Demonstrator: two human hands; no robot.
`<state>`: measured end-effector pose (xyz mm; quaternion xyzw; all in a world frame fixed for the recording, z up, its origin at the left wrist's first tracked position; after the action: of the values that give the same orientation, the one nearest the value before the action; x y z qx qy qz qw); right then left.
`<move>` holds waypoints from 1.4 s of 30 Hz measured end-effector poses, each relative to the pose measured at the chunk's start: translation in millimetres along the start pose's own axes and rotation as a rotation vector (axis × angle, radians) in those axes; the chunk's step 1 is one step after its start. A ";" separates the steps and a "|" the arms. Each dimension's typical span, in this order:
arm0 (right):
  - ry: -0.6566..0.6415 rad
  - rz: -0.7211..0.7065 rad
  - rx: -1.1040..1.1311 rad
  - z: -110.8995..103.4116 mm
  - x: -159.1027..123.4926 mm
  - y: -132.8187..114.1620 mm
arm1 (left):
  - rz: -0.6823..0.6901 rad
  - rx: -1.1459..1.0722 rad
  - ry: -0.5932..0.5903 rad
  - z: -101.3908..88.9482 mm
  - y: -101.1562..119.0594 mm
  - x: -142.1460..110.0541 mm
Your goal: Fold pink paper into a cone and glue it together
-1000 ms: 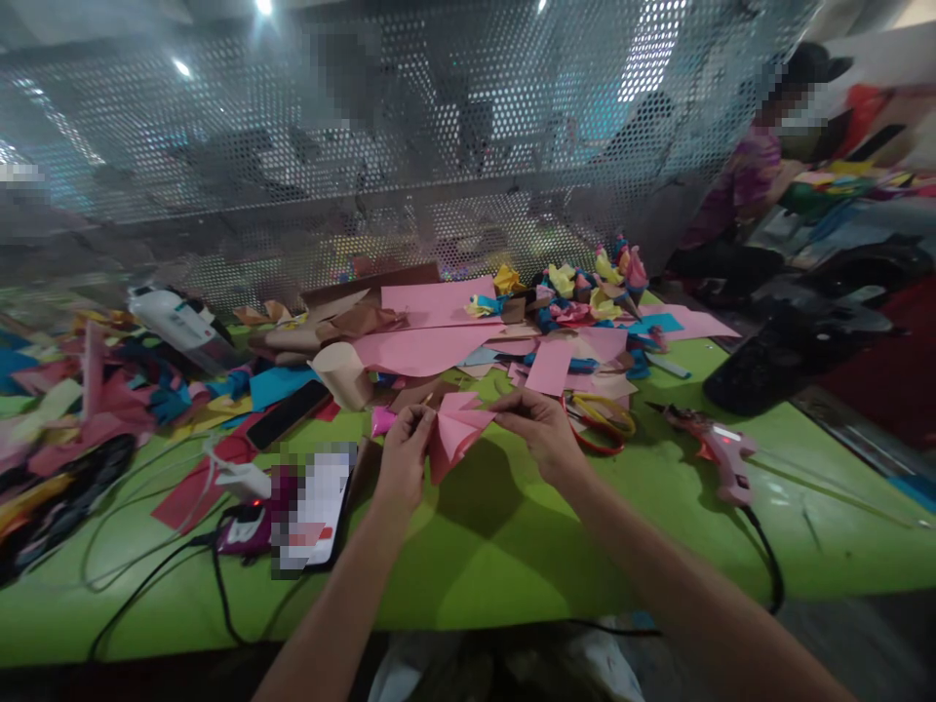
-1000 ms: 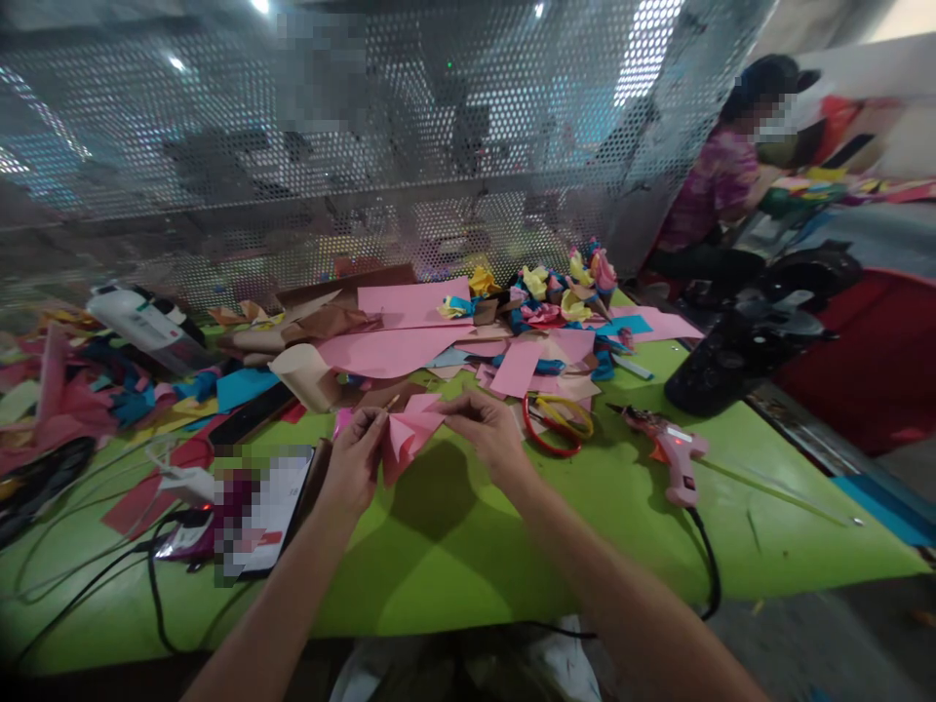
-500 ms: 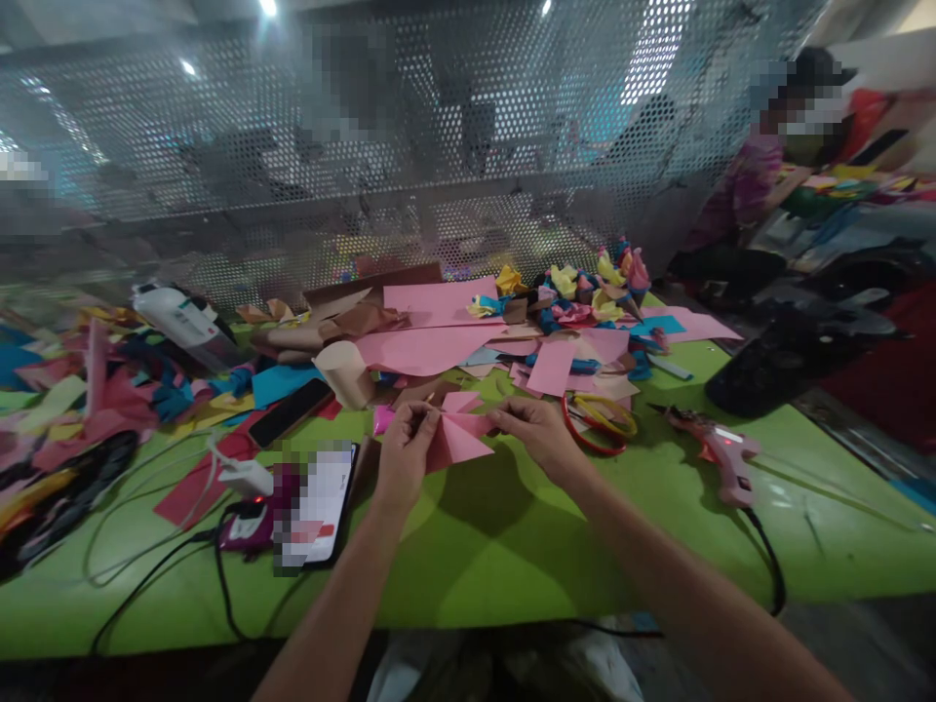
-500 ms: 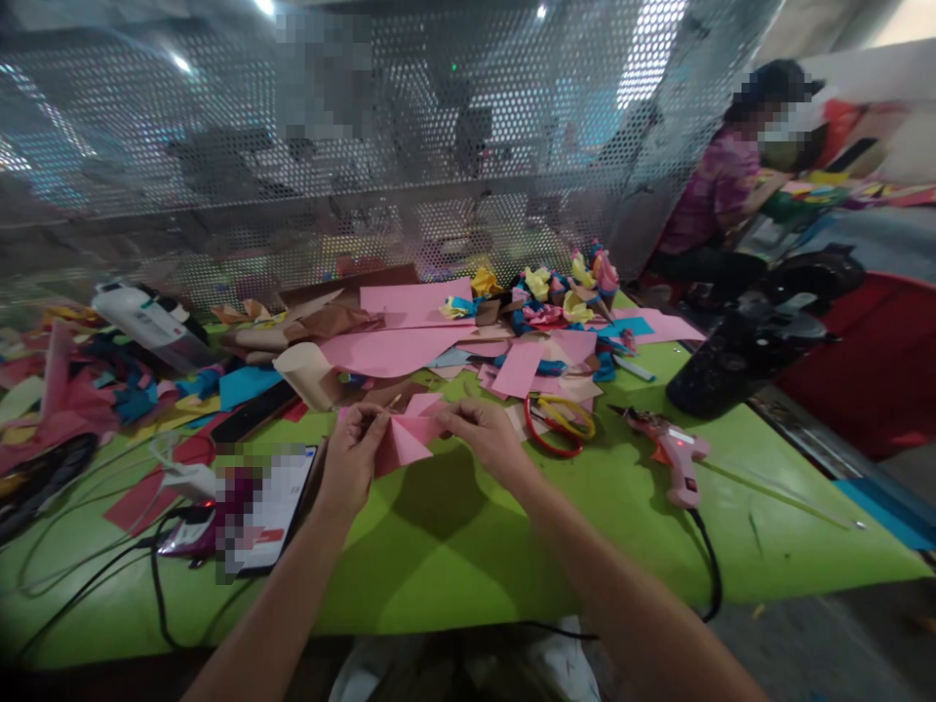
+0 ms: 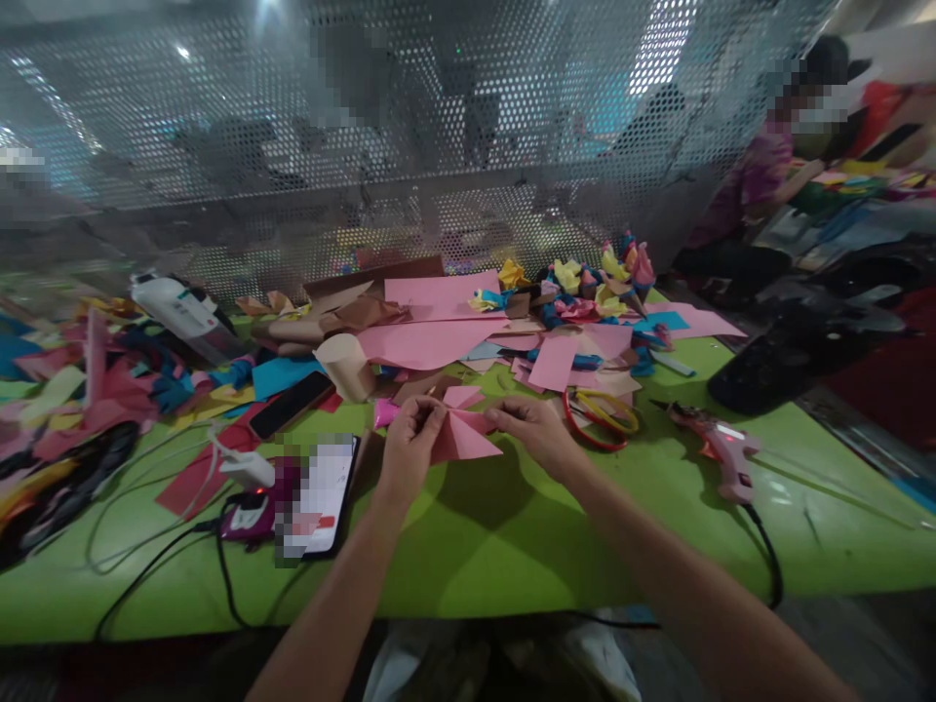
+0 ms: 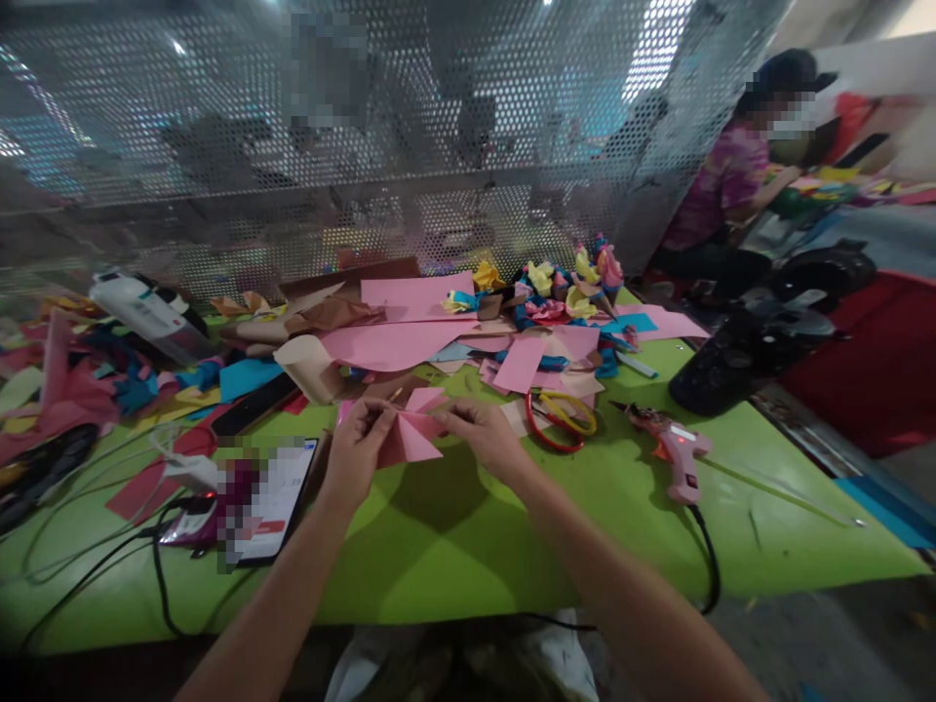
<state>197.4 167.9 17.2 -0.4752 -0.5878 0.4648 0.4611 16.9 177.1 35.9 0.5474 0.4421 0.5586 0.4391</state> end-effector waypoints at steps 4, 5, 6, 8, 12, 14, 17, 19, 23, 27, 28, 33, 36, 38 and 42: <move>0.028 -0.037 -0.093 -0.9 -0.5 -3.1 | -0.037 -0.021 0.000 1.7 -5.6 -0.9; 0.037 -0.047 -0.103 -1.7 -1.0 -5.0 | -0.048 -0.026 0.003 1.5 -7.5 -0.9; 0.047 -0.056 -0.109 -2.4 -1.5 -7.0 | -0.059 -0.028 0.003 1.3 -9.3 -0.9; 0.055 -0.067 -0.113 -2.7 -2.3 -10.2 | -0.072 -0.021 0.004 1.1 -11.4 -1.0; 0.067 -0.060 -0.118 -2.3 -2.3 -10.5 | -0.073 -0.015 0.004 1.8 -11.2 -1.5; 0.065 -0.050 -0.111 -2.0 -1.6 -8.8 | -0.083 -0.024 -0.001 2.7 -12.0 -1.6; 0.062 -0.043 -0.106 -2.4 -0.9 -8.0 | -0.111 -0.022 0.001 3.0 -14.4 -1.7; 0.065 -0.049 -0.112 -3.1 -0.7 -8.9 | -0.121 -0.025 0.007 2.5 -15.0 -1.8; 0.076 -0.050 -0.121 -3.6 0.1 -6.5 | -0.186 -0.088 -0.011 4.7 -19.3 -3.1; 0.110 -0.051 -0.140 -4.9 1.6 -0.7 | -0.236 -0.138 -0.046 9.2 -23.9 -4.0; 0.113 -0.056 -0.145 -5.1 1.8 -0.2 | -0.230 -0.141 -0.037 8.5 -24.3 -3.6; 0.060 -0.063 -0.114 -4.2 0.7 -5.2 | -0.205 -0.132 0.000 3.2 -26.9 -0.7; -0.001 -0.082 -0.073 -1.0 -2.6 -12.3 | -0.155 -0.057 0.000 0.3 -21.8 0.5; -0.009 -0.109 -0.120 0.2 -4.8 -15.9 | -0.120 0.007 -0.011 0.6 -16.7 -0.2; 0.039 -0.154 -0.319 0.5 -5.8 -13.8 | -0.031 0.106 -0.037 5.0 -5.3 -3.6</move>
<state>195.7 160.5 30.1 -0.5051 -0.6797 0.3194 0.4254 22.1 174.8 29.9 0.5733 0.4710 0.5174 0.4263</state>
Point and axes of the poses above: each hand's wrist, its own x-axis towards the middle knuckle, its own z-axis out of the palm, y = z × x, the point moved 9 cm from there along x, towards the middle knuckle, and after that the axes turned 6 degrees about -x, right-handed, at the moved point
